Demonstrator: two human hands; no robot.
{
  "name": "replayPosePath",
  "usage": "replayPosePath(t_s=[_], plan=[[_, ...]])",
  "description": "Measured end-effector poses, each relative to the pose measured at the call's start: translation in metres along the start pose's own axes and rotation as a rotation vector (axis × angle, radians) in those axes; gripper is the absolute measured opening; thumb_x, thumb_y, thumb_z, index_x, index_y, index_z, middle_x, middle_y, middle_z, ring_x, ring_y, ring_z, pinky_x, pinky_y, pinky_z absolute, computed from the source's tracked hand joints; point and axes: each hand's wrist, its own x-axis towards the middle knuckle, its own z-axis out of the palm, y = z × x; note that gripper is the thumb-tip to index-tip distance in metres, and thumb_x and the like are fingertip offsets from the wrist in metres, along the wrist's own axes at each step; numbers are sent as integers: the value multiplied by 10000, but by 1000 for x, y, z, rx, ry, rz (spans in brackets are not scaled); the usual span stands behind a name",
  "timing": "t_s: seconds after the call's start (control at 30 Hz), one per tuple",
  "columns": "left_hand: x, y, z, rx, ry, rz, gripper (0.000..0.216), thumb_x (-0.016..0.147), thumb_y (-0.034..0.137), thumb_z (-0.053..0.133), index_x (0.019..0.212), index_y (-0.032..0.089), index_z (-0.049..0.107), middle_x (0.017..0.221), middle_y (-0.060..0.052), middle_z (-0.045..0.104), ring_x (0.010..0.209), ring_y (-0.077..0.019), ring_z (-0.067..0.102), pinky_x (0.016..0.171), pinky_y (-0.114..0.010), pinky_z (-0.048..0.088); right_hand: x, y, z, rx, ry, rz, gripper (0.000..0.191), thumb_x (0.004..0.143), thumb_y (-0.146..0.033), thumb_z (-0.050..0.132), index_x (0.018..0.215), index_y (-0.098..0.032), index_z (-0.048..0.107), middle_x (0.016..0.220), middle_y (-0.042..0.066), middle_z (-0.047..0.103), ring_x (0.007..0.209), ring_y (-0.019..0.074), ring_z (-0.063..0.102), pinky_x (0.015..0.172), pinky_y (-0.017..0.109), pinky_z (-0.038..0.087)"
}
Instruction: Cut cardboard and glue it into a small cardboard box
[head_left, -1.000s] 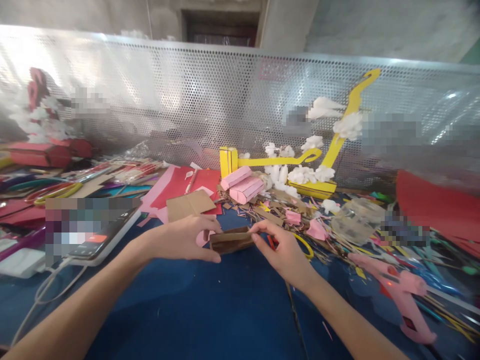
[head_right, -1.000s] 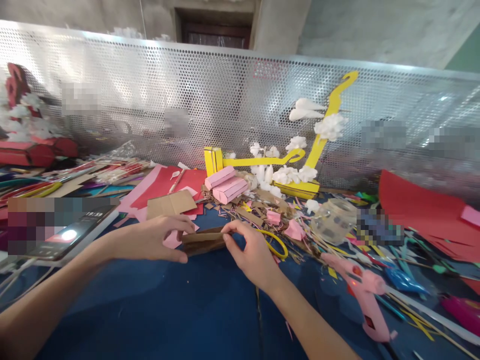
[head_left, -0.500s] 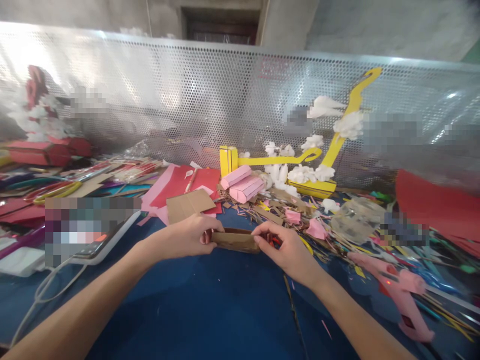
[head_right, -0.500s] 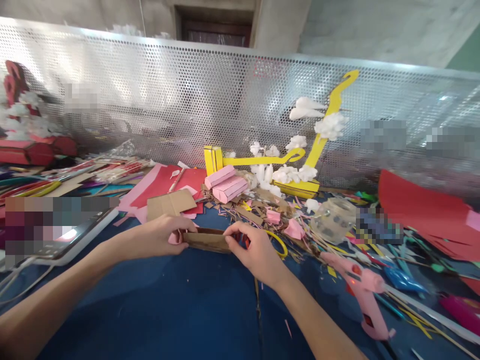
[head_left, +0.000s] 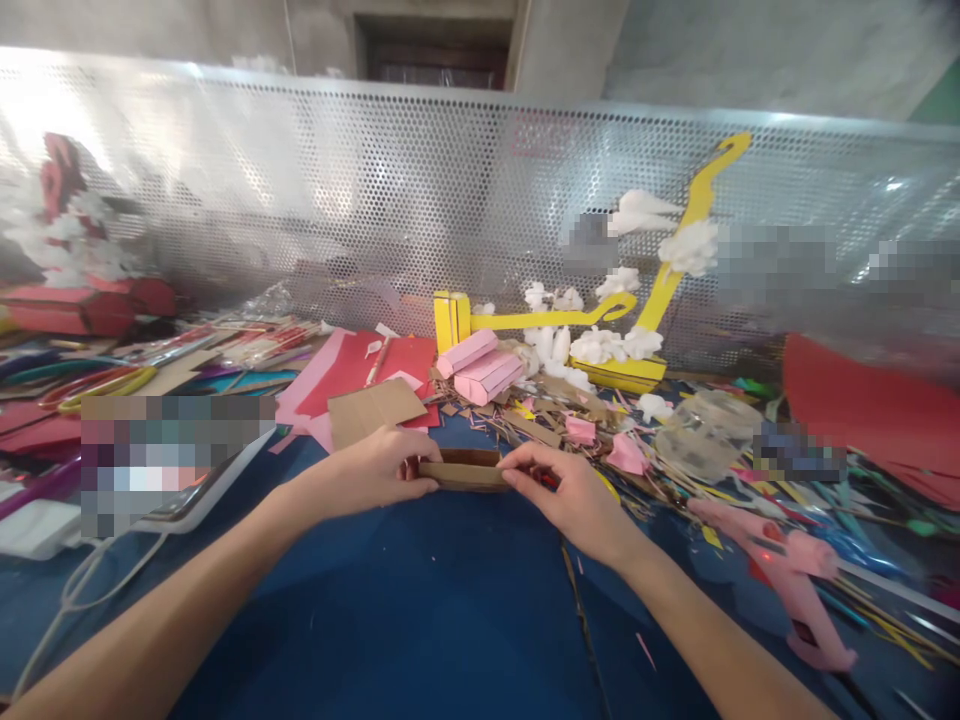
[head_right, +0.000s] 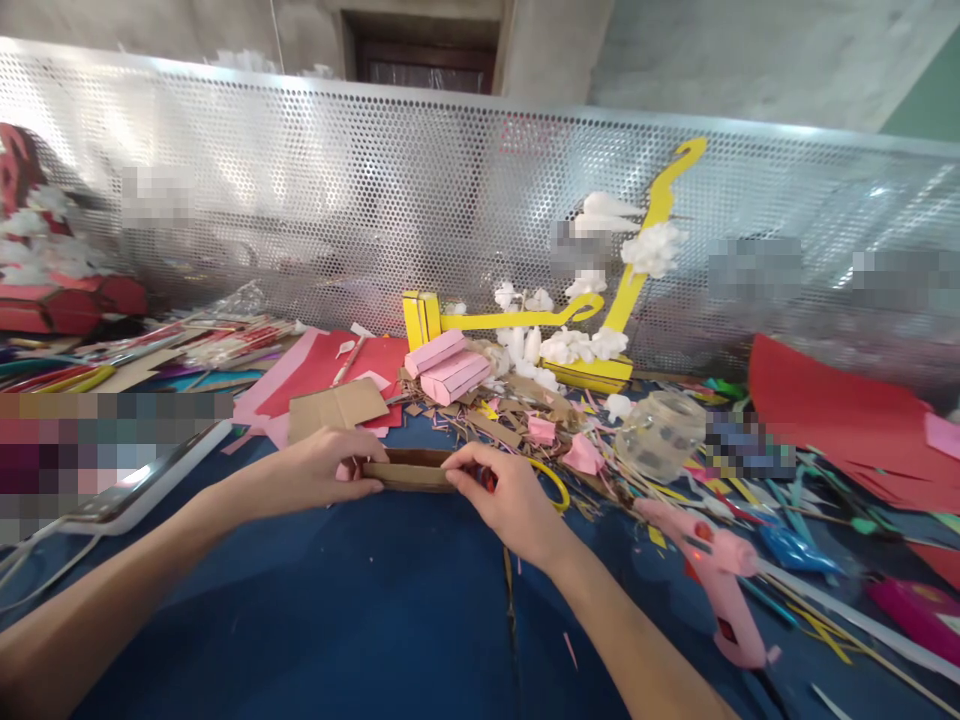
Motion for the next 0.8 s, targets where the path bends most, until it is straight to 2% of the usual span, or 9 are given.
replayPosePath(t_s=[0.13, 0.23, 0.47, 0.63, 0.73, 0.8], plan=[[1, -6, 2, 5, 21, -7, 70, 883, 235, 642, 878, 177, 681, 746, 6, 646, 641, -133, 590, 617, -250, 425, 2, 5, 0, 149, 39, 11, 291, 1025, -438, 515, 1065, -236, 720, 1006, 42, 762, 911, 207, 688, 802, 320, 522], [1, -7, 2, -2, 40, -31, 83, 891, 244, 636, 883, 175, 681, 748, 3, 654, 637, -135, 603, 623, -252, 436, 3, 5, -1, 205, 79, 38, 315, 1031, -450, 492, 1105, -217, 691, 1001, 55, 745, 820, 187, 659, 761, 308, 528], [0, -3, 3, 3, 34, -62, 106, 911, 269, 615, 887, 184, 674, 735, 10, 654, 612, -134, 606, 604, -259, 442, 1, 4, 0, 118, 53, 24, 237, 979, -426, 600, 999, -226, 725, 879, 26, 719, 765, 184, 646, 675, 289, 488], [0, 12, 7, 115, 183, 13, 193, 922, 378, 660, 1019, 219, 716, 922, -32, 717, 823, -192, 643, 703, -301, 465, 1, 0, 8, 159, 94, 17, 241, 967, -415, 606, 975, -214, 739, 871, 34, 737, 772, 189, 675, 691, 289, 514], [1, 17, 11, 27, 211, 68, 174, 967, 320, 593, 991, 214, 729, 923, -39, 738, 869, -194, 652, 735, -302, 483, 1, -6, 3, 218, 88, 18, 282, 972, -458, 584, 1003, -210, 715, 847, 37, 744, 773, 200, 711, 735, 306, 549], [1, 16, 13, -95, 231, 20, 191, 976, 289, 556, 951, 201, 723, 855, -35, 741, 784, -175, 655, 686, -290, 484, 1, -5, -8, 129, 162, 47, 294, 983, -468, 546, 1011, -211, 686, 847, 45, 750, 768, 215, 725, 750, 330, 555]])
